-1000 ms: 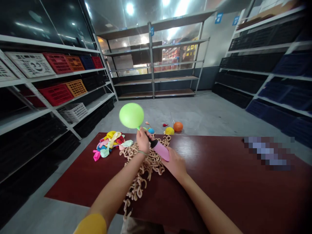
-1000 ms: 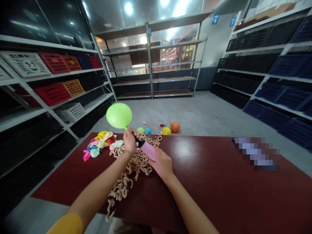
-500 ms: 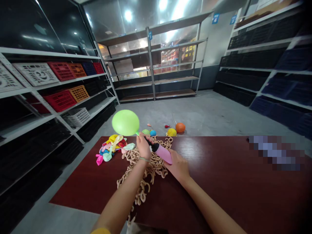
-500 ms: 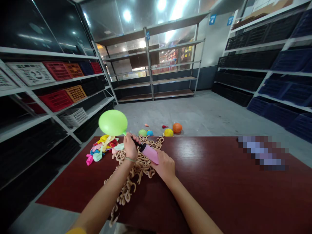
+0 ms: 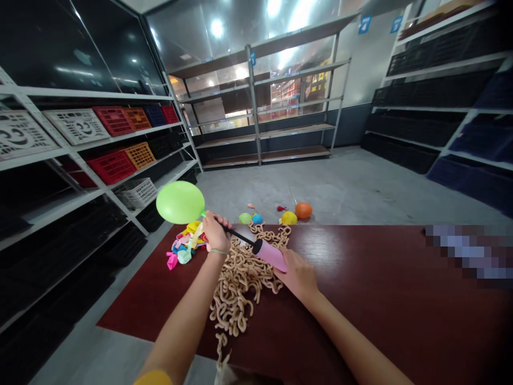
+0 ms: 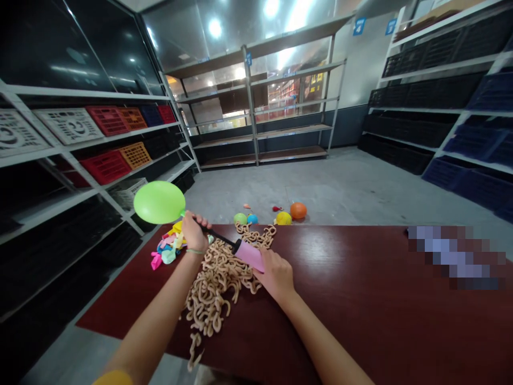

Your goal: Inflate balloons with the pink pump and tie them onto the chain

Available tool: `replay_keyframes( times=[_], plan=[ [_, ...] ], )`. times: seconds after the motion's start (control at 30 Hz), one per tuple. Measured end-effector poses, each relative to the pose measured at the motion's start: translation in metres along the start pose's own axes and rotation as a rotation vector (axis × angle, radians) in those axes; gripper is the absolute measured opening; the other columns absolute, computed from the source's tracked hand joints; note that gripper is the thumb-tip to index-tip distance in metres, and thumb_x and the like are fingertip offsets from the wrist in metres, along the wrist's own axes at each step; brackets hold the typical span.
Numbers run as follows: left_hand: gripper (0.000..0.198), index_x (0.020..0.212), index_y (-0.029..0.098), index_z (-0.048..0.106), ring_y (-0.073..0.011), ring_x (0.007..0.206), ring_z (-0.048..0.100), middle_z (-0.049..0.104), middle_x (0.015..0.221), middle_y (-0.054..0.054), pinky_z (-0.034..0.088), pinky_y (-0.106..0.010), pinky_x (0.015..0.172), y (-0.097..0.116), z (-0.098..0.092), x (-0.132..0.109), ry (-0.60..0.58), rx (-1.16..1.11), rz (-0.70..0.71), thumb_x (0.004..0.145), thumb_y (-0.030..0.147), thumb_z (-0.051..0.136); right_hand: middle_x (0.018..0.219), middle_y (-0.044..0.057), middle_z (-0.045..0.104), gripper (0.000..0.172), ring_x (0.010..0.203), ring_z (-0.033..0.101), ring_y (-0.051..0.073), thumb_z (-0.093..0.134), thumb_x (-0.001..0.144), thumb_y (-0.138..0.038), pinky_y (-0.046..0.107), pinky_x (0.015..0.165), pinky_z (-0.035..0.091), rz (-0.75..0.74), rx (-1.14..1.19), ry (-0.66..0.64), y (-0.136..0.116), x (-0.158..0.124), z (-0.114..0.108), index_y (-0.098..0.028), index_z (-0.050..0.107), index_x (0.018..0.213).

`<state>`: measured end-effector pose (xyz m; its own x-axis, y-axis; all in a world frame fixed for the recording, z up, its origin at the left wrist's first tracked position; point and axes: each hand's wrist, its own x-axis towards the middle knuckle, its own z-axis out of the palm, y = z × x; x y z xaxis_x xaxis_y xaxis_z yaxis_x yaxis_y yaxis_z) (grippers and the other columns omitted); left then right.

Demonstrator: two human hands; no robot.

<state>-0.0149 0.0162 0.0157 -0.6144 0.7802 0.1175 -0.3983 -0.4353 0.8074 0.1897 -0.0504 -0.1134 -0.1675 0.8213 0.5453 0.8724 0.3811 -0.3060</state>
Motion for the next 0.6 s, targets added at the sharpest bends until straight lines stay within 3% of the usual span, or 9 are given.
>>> replay_keyframes(
  times=[0.13, 0.23, 0.3, 0.47, 0.53, 0.6],
  plan=[
    [0.032, 0.071, 0.022, 0.038, -0.0074, 0.039, 0.042, 0.04, 0.051, 0.008, 0.037, -0.019, 0.04, -0.044, 0.016, -0.045, -0.098, 0.036, -0.07, 0.088, 0.045, 0.05, 0.097, 0.005, 0.068, 0.043, 0.084, 0.064, 0.021, 0.065, 0.077, -0.029, 0.029, 0.068, 0.041, 0.078, -0.027, 0.024, 0.002, -0.001, -0.008, -0.022, 0.055, 0.118],
    [0.032, 0.071, 0.022, 0.038, -0.0077, 0.038, 0.043, 0.041, 0.05, 0.008, 0.037, -0.019, 0.04, -0.054, 0.014, -0.056, -0.141, 0.041, -0.092, 0.088, 0.046, 0.051, 0.096, 0.005, 0.068, 0.042, 0.083, 0.064, 0.021, 0.065, 0.077, -0.03, 0.029, 0.067, 0.041, 0.061, -0.032, 0.005, 0.001, -0.002, -0.01, -0.022, 0.056, 0.117],
    [0.032, 0.07, 0.022, 0.038, -0.0078, 0.037, 0.041, 0.039, 0.049, 0.008, 0.035, -0.019, 0.038, -0.043, 0.005, -0.042, -0.121, 0.055, -0.112, 0.087, 0.043, 0.053, 0.094, 0.005, 0.069, 0.041, 0.082, 0.064, 0.021, 0.064, 0.078, -0.029, 0.029, 0.068, 0.041, 0.005, -0.027, -0.021, -0.002, -0.002, -0.009, -0.021, 0.056, 0.117],
    [0.028, 0.069, 0.021, 0.038, -0.007, 0.037, 0.038, 0.038, 0.052, 0.008, 0.034, -0.019, 0.037, 0.012, -0.011, 0.016, -0.062, 0.036, -0.056, 0.086, 0.037, 0.055, 0.095, 0.004, 0.069, 0.04, 0.084, 0.065, 0.021, 0.061, 0.079, -0.028, 0.029, 0.07, 0.043, -0.067, 0.048, -0.043, -0.004, 0.001, -0.003, -0.022, 0.056, 0.118],
    [0.026, 0.07, 0.022, 0.038, -0.0066, 0.038, 0.037, 0.036, 0.052, 0.008, 0.032, -0.018, 0.037, 0.022, -0.008, 0.025, -0.023, 0.002, 0.007, 0.086, 0.036, 0.054, 0.097, 0.004, 0.069, 0.04, 0.085, 0.065, 0.021, 0.061, 0.078, -0.027, 0.03, 0.071, 0.044, -0.051, 0.097, -0.05, -0.002, 0.001, -0.001, -0.022, 0.055, 0.117],
    [0.026, 0.072, 0.022, 0.038, -0.0062, 0.038, 0.036, 0.036, 0.052, 0.008, 0.03, -0.017, 0.036, 0.016, 0.002, 0.019, 0.015, -0.038, 0.044, 0.086, 0.036, 0.054, 0.1, 0.004, 0.069, 0.042, 0.087, 0.066, 0.021, 0.062, 0.078, -0.028, 0.03, 0.072, 0.045, -0.011, 0.125, -0.048, 0.001, 0.002, -0.001, -0.022, 0.054, 0.118]
  ],
)
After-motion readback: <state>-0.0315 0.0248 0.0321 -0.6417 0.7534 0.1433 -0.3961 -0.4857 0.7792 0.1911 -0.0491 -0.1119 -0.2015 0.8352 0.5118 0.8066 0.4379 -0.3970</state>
